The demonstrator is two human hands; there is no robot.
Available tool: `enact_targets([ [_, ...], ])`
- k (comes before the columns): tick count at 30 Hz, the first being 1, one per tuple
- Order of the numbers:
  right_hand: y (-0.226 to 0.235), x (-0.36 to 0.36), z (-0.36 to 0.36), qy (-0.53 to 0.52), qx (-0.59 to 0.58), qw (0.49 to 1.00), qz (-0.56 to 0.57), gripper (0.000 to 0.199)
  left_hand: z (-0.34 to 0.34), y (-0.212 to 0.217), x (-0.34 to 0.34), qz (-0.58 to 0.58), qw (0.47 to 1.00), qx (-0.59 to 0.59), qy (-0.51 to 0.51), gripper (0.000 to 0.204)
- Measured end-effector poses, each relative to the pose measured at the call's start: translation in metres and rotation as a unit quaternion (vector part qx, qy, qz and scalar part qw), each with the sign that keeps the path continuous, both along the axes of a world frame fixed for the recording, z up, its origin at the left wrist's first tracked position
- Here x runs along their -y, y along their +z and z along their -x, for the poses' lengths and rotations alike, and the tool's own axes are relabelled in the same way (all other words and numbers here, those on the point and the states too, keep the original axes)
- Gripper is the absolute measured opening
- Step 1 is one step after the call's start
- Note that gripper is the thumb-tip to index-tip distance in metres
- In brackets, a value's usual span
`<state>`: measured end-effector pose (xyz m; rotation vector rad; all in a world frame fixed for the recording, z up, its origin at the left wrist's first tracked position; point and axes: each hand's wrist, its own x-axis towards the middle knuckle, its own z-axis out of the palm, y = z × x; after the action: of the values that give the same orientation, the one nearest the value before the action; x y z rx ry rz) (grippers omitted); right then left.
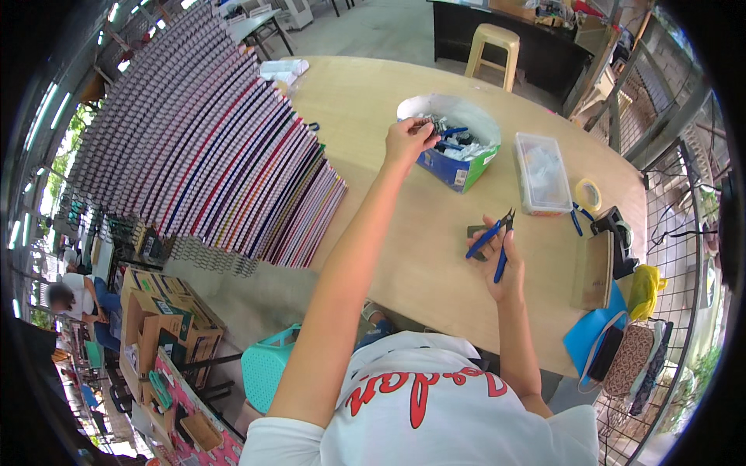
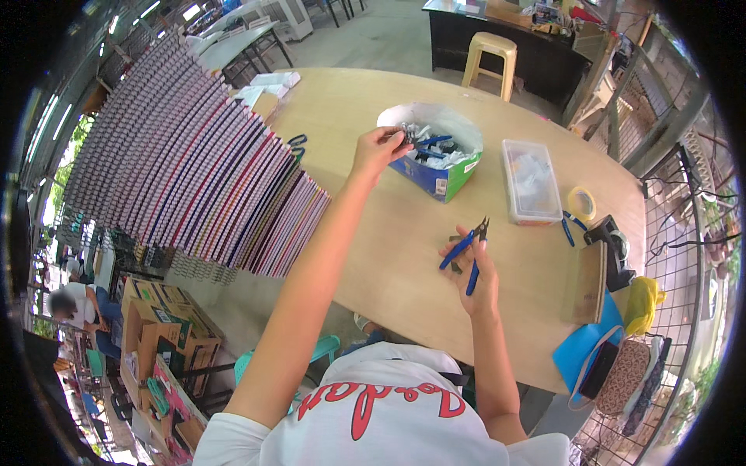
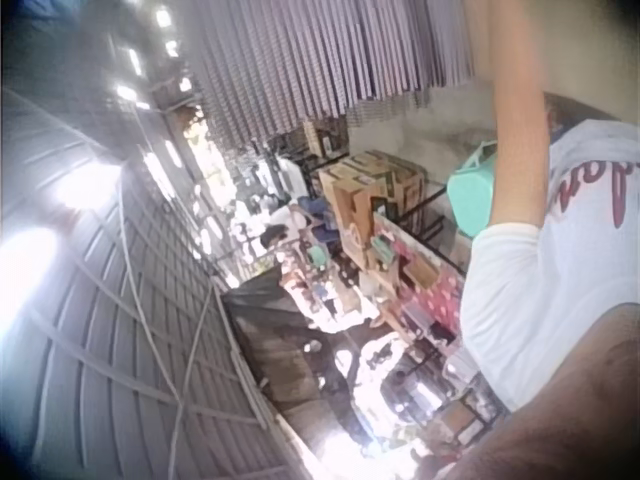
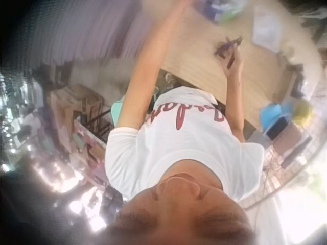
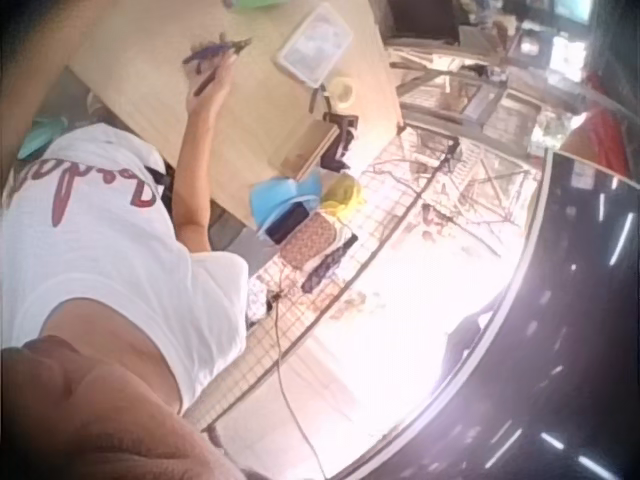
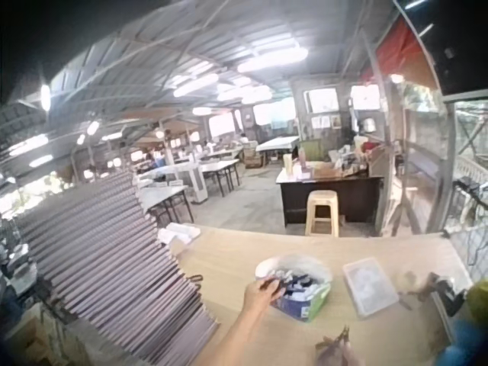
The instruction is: The person uses pliers to trim the excess metal wire from the spiral bindings of notebooks, working through a large stack on a table.
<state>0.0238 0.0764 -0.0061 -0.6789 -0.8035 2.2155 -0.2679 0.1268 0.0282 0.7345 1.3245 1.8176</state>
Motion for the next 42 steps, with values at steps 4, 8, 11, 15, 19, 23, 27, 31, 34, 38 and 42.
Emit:
enact_targets([
  [4, 0.001, -0.003, -0.005, 0.014, 0.007, 1.0, -0.022, 0.061, 0.02, -0.007, -0.049, 0.104, 0.994, -0.027, -0.023, 0.032],
  [8, 0.008, -0.007, 0.005, 0.005, 0.054, 0.997, -0.051, 0.059, 0.007, -0.002, -0.06, 0.132, 0.975, -0.171, -0.044, 0.062],
  [11, 0.016, 0.001, 0.02, 0.039, 0.095, 0.99, -0.097, 0.054, 0.028, -0.009, -0.028, 0.076, 0.985, -0.155, 0.014, 0.078],
  [15, 0.013, -0.005, 0.032, 0.112, 0.24, 0.92, -0.29, 0.041, -0.022, -0.024, 0.084, 0.002, 0.997, -0.077, -0.015, 0.052],
  [19, 0.043, 0.022, 0.086, 0.14, 0.321, 0.76, -0.547, 0.036, -0.056, -0.056, 0.233, 0.155, 0.974, -0.127, 0.111, 0.036],
  [23, 0.047, 0.068, 0.154, 0.142, 0.2, 0.624, -0.742, 0.037, -0.032, -0.078, 0.357, 0.156, 0.886, -0.048, 0.434, 0.061],
  [27, 0.052, 0.106, 0.203, 0.141, 0.172, 0.544, -0.809, 0.037, -0.011, -0.035, 0.379, 0.087, 0.837, -0.145, 0.521, 0.061],
  [31, 0.037, 0.128, 0.23, 0.118, 0.168, 0.497, -0.843, 0.041, 0.006, -0.023, 0.383, 0.099, 0.855, -0.199, 0.469, 0.042],
  [34, 0.03, 0.139, 0.236, 0.066, 0.165, 0.497, -0.849, 0.035, 0.011, -0.022, 0.381, 0.109, 0.86, -0.207, 0.454, 0.03],
  [38, 0.026, 0.147, 0.242, 0.043, 0.189, 0.491, -0.85, 0.037, 0.016, -0.024, 0.383, 0.105, 0.862, -0.211, 0.45, 0.021],
  [42, 0.026, 0.153, 0.247, 0.027, 0.208, 0.519, -0.829, 0.024, 0.018, -0.024, 0.385, 0.109, 0.861, -0.211, 0.45, 0.019],
])
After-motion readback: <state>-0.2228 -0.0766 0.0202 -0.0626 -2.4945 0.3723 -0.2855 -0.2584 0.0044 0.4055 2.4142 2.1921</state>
